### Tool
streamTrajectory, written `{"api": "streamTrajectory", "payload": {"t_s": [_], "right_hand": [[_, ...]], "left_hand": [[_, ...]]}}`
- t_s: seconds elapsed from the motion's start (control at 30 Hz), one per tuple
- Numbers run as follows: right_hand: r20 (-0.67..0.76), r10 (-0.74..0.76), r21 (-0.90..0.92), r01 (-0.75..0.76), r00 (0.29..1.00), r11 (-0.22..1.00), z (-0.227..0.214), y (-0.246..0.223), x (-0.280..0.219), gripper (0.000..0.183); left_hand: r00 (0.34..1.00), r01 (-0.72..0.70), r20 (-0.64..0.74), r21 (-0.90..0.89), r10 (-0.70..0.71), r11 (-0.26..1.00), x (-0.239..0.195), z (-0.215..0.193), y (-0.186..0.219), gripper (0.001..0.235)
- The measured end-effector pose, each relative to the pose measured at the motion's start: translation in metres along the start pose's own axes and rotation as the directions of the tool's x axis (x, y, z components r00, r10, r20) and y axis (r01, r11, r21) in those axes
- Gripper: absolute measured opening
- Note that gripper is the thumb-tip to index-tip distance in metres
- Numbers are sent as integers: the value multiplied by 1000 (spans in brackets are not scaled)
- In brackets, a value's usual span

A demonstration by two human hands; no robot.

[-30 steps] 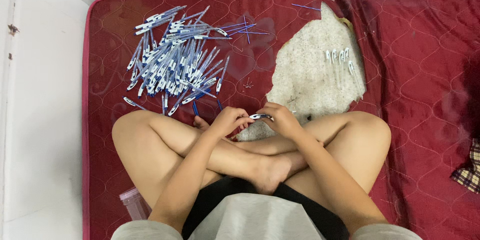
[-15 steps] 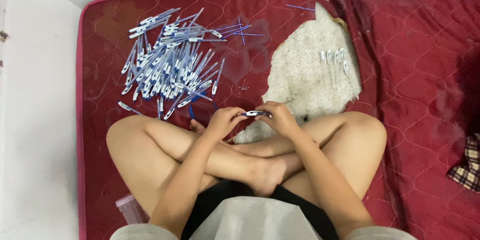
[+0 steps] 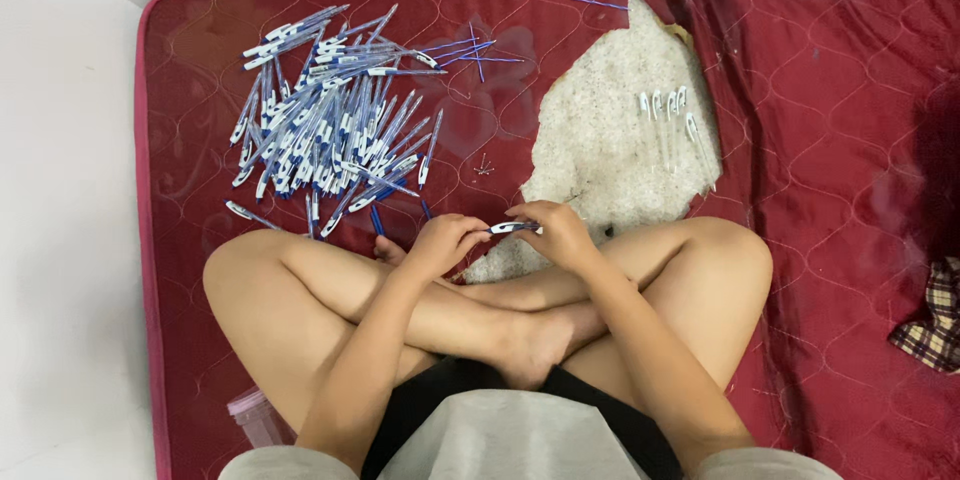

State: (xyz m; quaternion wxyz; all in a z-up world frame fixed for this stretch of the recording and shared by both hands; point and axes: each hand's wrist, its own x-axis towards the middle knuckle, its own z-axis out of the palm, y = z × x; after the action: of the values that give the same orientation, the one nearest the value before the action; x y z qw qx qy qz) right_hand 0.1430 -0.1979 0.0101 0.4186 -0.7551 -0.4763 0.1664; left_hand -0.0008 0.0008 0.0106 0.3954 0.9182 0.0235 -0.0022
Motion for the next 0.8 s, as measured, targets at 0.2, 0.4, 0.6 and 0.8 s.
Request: {"api": "streamTrajectory", "payload": {"t_s": [0.2,0.4,0.6,0.8], "right_hand": [[34,-9,-24,10,999,1000,0,-7,3,35],[-8,-42,-15,42,999,999,6,-1,0,35],[-20,-84,-7,84,996,996,4,-3,0,32],[-42,-75,-30,74,996,997,4,-1,-1,34]], "left_hand": [[1000,-23,-7,28,23,999,2,6,-10,18],[997,-15,-76,35,18,999,2,10,-11,17],[999,-9,-34,-69,7,998,2,2,-4,18],[999,53,13,-121,-51,991,3,0,4,16]]}}
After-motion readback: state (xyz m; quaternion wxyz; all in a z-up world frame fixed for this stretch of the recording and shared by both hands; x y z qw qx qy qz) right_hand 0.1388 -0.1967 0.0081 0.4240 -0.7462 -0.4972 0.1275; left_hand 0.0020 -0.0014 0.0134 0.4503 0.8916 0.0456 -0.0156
